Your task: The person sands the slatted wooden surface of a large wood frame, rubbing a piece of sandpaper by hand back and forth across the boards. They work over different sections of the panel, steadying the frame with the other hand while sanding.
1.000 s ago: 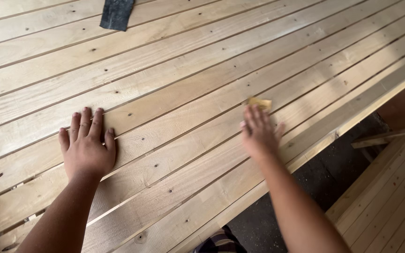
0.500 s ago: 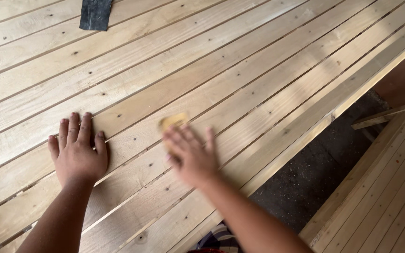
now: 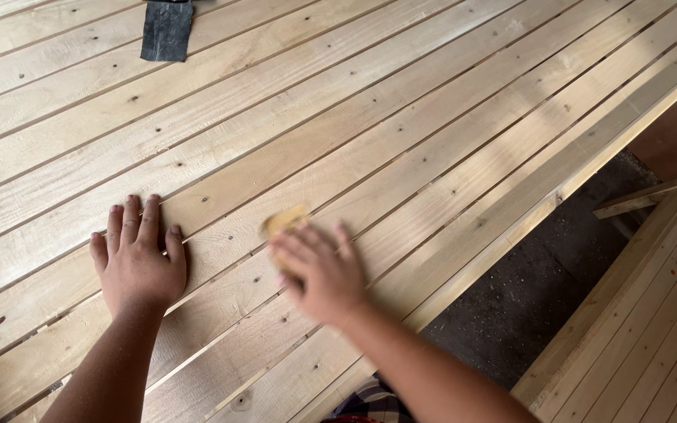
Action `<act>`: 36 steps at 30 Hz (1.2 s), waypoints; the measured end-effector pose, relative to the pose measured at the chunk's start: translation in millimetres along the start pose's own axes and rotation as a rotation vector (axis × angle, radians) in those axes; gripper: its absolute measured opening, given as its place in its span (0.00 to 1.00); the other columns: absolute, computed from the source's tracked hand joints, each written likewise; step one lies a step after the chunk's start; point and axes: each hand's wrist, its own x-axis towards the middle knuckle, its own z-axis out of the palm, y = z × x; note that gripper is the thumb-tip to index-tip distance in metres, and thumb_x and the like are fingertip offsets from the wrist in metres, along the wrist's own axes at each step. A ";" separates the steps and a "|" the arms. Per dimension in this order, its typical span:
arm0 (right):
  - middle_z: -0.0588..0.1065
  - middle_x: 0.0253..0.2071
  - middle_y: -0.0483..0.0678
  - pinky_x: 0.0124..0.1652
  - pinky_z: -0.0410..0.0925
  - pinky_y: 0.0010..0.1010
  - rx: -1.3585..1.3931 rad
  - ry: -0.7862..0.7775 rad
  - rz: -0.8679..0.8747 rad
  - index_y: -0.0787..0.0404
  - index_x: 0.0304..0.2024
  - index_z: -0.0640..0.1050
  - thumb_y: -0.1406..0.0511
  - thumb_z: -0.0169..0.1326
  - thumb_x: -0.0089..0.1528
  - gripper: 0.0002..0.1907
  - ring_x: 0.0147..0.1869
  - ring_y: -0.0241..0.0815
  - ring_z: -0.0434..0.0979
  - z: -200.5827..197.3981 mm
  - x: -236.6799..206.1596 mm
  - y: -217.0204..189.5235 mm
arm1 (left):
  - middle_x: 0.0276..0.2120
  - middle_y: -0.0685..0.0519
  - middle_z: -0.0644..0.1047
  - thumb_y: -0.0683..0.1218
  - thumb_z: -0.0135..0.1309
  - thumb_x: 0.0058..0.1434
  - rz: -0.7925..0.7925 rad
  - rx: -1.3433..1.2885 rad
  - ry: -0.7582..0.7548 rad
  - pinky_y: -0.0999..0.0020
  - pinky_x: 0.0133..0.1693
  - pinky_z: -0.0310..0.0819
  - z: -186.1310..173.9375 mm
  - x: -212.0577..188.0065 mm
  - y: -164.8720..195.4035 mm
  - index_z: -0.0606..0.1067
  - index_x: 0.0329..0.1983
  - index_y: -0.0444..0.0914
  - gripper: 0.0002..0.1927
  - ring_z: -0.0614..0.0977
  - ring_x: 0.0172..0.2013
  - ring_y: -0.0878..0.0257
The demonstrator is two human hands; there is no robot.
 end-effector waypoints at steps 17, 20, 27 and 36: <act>0.54 0.77 0.32 0.71 0.27 0.61 -0.017 0.081 0.064 0.38 0.72 0.61 0.44 0.26 0.69 0.31 0.80 0.39 0.47 -14.3 5.1 15.9 | 0.76 0.49 0.54 0.59 0.33 0.71 0.006 -0.025 0.016 0.47 0.72 0.33 -1.1 -1.3 1.9 0.57 0.77 0.48 0.32 0.50 0.76 0.54; 0.53 0.78 0.30 0.73 0.27 0.59 0.022 0.082 0.398 0.36 0.73 0.59 0.44 0.25 0.70 0.31 0.82 0.38 0.46 -29.8 21.2 80.5 | 0.76 0.50 0.55 0.59 0.33 0.71 0.002 -0.023 0.013 0.47 0.72 0.33 -0.2 -1.9 1.1 0.57 0.77 0.48 0.32 0.50 0.76 0.54; 0.51 0.78 0.42 0.70 0.27 0.59 -0.029 -0.006 -0.095 0.46 0.74 0.56 0.39 0.26 0.68 0.37 0.81 0.50 0.43 24.0 4.1 -37.4 | 0.76 0.50 0.55 0.59 0.33 0.71 -0.003 -0.009 0.017 0.47 0.72 0.33 -1.9 -1.2 3.2 0.58 0.77 0.48 0.32 0.50 0.76 0.54; 0.53 0.78 0.31 0.72 0.23 0.58 0.138 0.139 0.595 0.34 0.71 0.57 0.44 0.25 0.69 0.29 0.82 0.38 0.44 -50.2 26.1 103.3 | 0.77 0.51 0.53 0.60 0.31 0.71 -0.013 0.009 -0.016 0.49 0.72 0.32 1.7 -1.0 0.2 0.55 0.78 0.49 0.32 0.48 0.76 0.56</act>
